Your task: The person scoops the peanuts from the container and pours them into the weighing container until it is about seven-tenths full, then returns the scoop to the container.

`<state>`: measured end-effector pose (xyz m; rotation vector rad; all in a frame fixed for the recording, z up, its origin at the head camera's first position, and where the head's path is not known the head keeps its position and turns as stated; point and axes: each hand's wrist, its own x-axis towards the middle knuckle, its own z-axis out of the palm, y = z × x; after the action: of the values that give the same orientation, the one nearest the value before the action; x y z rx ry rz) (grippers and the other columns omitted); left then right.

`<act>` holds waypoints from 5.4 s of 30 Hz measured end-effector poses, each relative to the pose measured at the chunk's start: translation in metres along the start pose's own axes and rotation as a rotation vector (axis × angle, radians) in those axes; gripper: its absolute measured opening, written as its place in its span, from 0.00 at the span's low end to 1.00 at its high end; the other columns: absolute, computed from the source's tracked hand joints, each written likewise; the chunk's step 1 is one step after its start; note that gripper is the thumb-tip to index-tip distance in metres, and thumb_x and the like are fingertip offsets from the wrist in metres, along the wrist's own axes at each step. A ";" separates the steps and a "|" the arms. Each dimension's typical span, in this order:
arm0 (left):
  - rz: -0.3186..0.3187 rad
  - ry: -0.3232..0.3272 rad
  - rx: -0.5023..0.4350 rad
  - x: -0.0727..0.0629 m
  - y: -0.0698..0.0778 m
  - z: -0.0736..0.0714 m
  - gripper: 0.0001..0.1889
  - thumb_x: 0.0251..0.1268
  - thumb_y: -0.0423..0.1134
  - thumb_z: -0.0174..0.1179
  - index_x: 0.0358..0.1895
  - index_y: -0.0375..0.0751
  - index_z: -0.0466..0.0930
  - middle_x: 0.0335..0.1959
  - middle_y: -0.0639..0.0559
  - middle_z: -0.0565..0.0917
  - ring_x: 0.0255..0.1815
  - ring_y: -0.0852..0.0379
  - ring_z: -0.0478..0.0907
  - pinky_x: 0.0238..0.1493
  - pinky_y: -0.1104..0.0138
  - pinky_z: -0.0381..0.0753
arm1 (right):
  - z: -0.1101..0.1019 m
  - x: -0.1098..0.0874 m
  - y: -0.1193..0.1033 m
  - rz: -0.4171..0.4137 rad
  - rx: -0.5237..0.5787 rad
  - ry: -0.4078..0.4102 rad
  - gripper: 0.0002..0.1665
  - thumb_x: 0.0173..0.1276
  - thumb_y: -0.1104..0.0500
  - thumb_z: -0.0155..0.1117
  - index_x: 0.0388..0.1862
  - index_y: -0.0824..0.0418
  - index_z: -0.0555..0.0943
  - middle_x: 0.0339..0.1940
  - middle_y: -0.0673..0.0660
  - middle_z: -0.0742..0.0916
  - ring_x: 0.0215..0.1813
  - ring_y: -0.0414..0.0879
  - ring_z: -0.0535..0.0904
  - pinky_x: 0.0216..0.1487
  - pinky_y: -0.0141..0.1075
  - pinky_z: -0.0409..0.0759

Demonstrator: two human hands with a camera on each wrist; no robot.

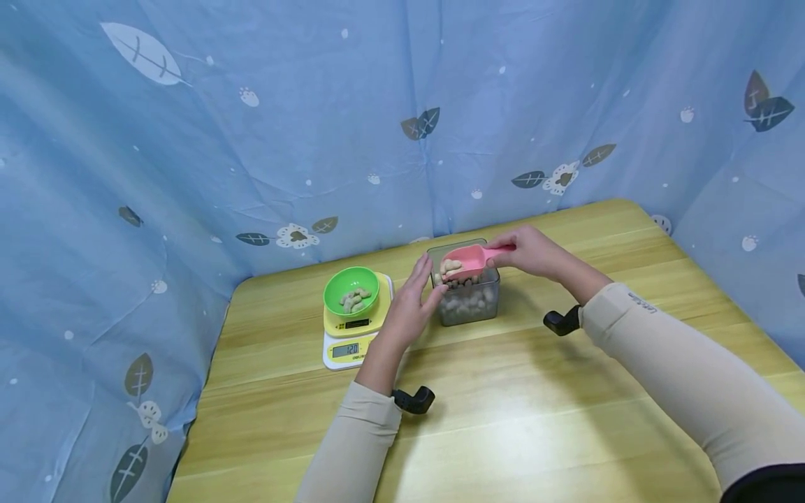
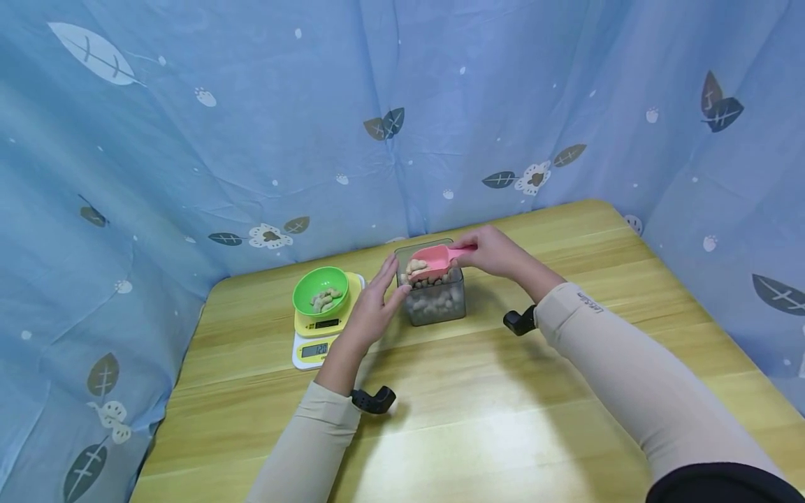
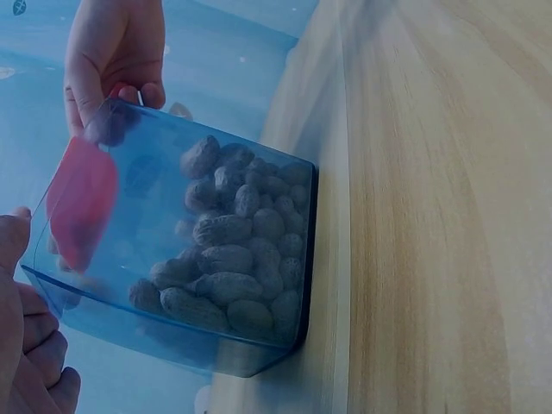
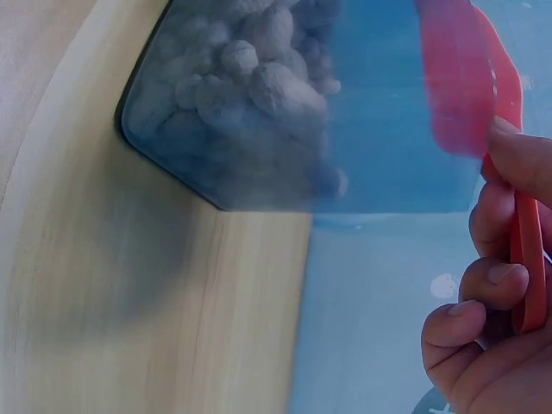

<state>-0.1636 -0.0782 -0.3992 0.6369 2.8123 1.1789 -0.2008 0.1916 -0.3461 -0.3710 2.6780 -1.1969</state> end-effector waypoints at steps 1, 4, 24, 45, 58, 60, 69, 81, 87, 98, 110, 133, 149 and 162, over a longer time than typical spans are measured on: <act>-0.001 -0.001 0.000 0.000 -0.001 0.000 0.38 0.73 0.65 0.42 0.80 0.52 0.48 0.80 0.68 0.43 0.80 0.54 0.49 0.77 0.54 0.55 | -0.001 0.000 0.000 0.010 0.004 0.001 0.23 0.65 0.53 0.70 0.57 0.62 0.83 0.54 0.62 0.87 0.45 0.49 0.78 0.43 0.38 0.77; -0.006 -0.001 0.002 -0.002 -0.002 0.000 0.37 0.74 0.64 0.42 0.80 0.53 0.48 0.80 0.69 0.42 0.80 0.55 0.49 0.77 0.55 0.55 | -0.002 -0.001 -0.001 0.035 0.017 -0.001 0.23 0.66 0.52 0.70 0.57 0.61 0.83 0.54 0.61 0.86 0.47 0.50 0.79 0.45 0.39 0.77; -0.021 0.039 0.060 -0.008 -0.002 -0.016 0.34 0.78 0.58 0.40 0.80 0.51 0.48 0.81 0.63 0.45 0.80 0.53 0.49 0.77 0.51 0.55 | -0.003 0.004 -0.020 -0.001 0.030 0.020 0.22 0.66 0.53 0.70 0.56 0.61 0.84 0.51 0.61 0.88 0.43 0.48 0.79 0.41 0.38 0.76; -0.175 0.187 0.098 -0.053 -0.073 -0.088 0.34 0.78 0.56 0.41 0.80 0.53 0.44 0.81 0.60 0.42 0.81 0.49 0.44 0.78 0.48 0.50 | 0.041 0.038 -0.083 -0.084 0.044 -0.021 0.24 0.66 0.54 0.70 0.59 0.60 0.83 0.55 0.60 0.86 0.50 0.49 0.80 0.44 0.38 0.78; -0.299 0.164 0.107 -0.067 -0.104 -0.097 0.35 0.78 0.54 0.42 0.80 0.49 0.41 0.82 0.57 0.39 0.81 0.47 0.42 0.79 0.47 0.46 | 0.088 0.050 -0.111 -0.083 -0.030 -0.029 0.20 0.66 0.59 0.65 0.56 0.62 0.84 0.43 0.56 0.87 0.31 0.45 0.72 0.30 0.33 0.71; -0.301 0.158 0.113 -0.067 -0.106 -0.096 0.35 0.78 0.54 0.42 0.80 0.47 0.41 0.82 0.56 0.39 0.81 0.46 0.42 0.79 0.47 0.46 | 0.094 0.051 -0.113 -0.105 -0.071 -0.019 0.20 0.65 0.60 0.64 0.55 0.61 0.84 0.40 0.55 0.87 0.31 0.45 0.72 0.30 0.33 0.72; -0.317 0.163 0.109 -0.070 -0.113 -0.094 0.35 0.78 0.53 0.41 0.80 0.46 0.42 0.82 0.54 0.42 0.81 0.47 0.43 0.79 0.49 0.46 | 0.114 0.050 -0.121 -0.214 -0.269 -0.013 0.19 0.67 0.61 0.63 0.56 0.61 0.84 0.48 0.57 0.89 0.39 0.47 0.82 0.46 0.40 0.82; -0.319 0.181 0.094 -0.069 -0.115 -0.091 0.35 0.78 0.53 0.42 0.80 0.45 0.44 0.82 0.53 0.43 0.81 0.47 0.44 0.79 0.49 0.47 | 0.122 0.045 -0.123 -0.502 -0.587 0.171 0.09 0.67 0.64 0.64 0.43 0.58 0.88 0.32 0.53 0.87 0.34 0.47 0.78 0.40 0.38 0.77; -0.315 0.189 0.091 -0.069 -0.115 -0.091 0.35 0.78 0.52 0.42 0.80 0.43 0.45 0.82 0.52 0.44 0.81 0.47 0.45 0.79 0.50 0.47 | 0.120 0.045 -0.122 -0.533 -0.618 0.215 0.09 0.65 0.64 0.67 0.43 0.57 0.88 0.32 0.53 0.87 0.33 0.47 0.77 0.39 0.38 0.77; -0.321 0.183 0.112 -0.068 -0.111 -0.094 0.35 0.78 0.53 0.42 0.80 0.44 0.43 0.82 0.53 0.42 0.81 0.49 0.43 0.79 0.51 0.46 | 0.104 0.039 -0.122 -0.457 -0.569 0.207 0.09 0.68 0.61 0.65 0.44 0.55 0.88 0.34 0.52 0.87 0.37 0.48 0.77 0.40 0.39 0.72; -0.219 0.191 0.127 -0.055 -0.078 -0.097 0.36 0.77 0.58 0.40 0.80 0.52 0.41 0.82 0.59 0.40 0.81 0.50 0.42 0.79 0.50 0.47 | 0.063 0.020 -0.103 -0.312 -0.362 0.177 0.17 0.67 0.58 0.67 0.54 0.59 0.85 0.50 0.57 0.88 0.53 0.52 0.83 0.57 0.49 0.79; -0.010 -0.008 0.006 -0.003 -0.009 -0.031 0.33 0.78 0.55 0.41 0.80 0.50 0.46 0.81 0.63 0.43 0.81 0.60 0.41 0.79 0.56 0.50 | -0.018 -0.021 -0.064 -0.164 -0.464 0.127 0.16 0.68 0.61 0.65 0.52 0.64 0.85 0.44 0.62 0.89 0.40 0.54 0.83 0.43 0.47 0.81; 0.001 -0.023 -0.016 0.009 0.000 -0.009 0.34 0.77 0.50 0.45 0.80 0.50 0.46 0.81 0.65 0.42 0.81 0.58 0.43 0.79 0.56 0.49 | -0.001 -0.013 -0.095 -0.170 -0.910 -0.038 0.09 0.59 0.67 0.60 0.23 0.56 0.81 0.22 0.51 0.82 0.25 0.48 0.73 0.31 0.44 0.74; 0.017 -0.021 0.011 0.008 0.001 -0.006 0.33 0.78 0.48 0.44 0.80 0.47 0.47 0.81 0.62 0.43 0.81 0.59 0.44 0.79 0.57 0.51 | 0.025 -0.004 -0.087 -0.194 -1.052 -0.079 0.11 0.55 0.50 0.76 0.25 0.52 0.83 0.26 0.49 0.86 0.31 0.50 0.79 0.43 0.46 0.74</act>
<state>-0.1720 -0.0785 -0.3938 0.6708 2.8039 1.1536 -0.1776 0.1196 -0.2970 -0.7854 2.9974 0.3164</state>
